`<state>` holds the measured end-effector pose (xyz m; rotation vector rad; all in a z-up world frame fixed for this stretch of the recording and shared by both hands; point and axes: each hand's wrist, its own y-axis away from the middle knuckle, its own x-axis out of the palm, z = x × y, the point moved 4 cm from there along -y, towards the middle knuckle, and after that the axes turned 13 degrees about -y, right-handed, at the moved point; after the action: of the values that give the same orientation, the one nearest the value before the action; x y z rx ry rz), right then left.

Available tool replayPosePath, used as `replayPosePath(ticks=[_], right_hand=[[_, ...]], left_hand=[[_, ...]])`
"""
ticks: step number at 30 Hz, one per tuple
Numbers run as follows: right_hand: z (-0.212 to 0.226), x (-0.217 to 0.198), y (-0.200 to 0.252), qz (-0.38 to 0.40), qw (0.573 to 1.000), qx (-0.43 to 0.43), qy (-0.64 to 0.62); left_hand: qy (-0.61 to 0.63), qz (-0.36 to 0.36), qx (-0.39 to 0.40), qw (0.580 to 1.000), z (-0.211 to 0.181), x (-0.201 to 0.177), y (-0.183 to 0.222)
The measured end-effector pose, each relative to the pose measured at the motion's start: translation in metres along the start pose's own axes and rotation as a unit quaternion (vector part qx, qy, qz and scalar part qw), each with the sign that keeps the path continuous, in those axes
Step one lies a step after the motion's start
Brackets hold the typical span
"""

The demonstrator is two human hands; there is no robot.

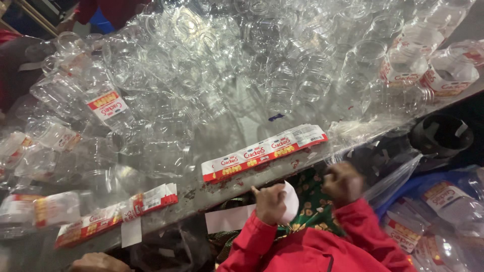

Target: The person wraps adhesive label strips around clear plastic containers one by one on a workspace covered in containers.

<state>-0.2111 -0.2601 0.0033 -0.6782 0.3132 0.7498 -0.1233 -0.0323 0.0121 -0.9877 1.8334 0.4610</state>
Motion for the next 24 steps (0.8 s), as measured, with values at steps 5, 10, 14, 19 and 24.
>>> replayPosePath(ticks=[5, 10, 14, 19, 24], right_hand=[[-0.099, -0.039, -0.014, 0.030, 0.968, 0.028, 0.246], [-0.033, -0.028, -0.009, 0.018, 0.996, -0.064, 0.059], [0.045, 0.030, 0.019, 0.251, 0.894, -0.098, -0.357], [0.028, 0.076, 0.044, 0.296, 0.807, 0.084, -0.504], [-0.004, 0.022, 0.007, 0.313, 0.934, 0.098, -0.142]], left_hand=[[0.123, -0.139, -0.109, 0.977, 0.035, -0.029, -0.006], [0.374, -0.221, -0.101, 0.895, 0.033, -0.022, -0.006], [0.568, -0.265, -0.001, 0.779, 0.015, -0.014, 0.000], [0.782, -0.331, 0.023, 0.527, 0.056, -0.081, 0.003], [0.582, -0.480, -0.087, 0.651, 0.103, -0.127, 0.045]])
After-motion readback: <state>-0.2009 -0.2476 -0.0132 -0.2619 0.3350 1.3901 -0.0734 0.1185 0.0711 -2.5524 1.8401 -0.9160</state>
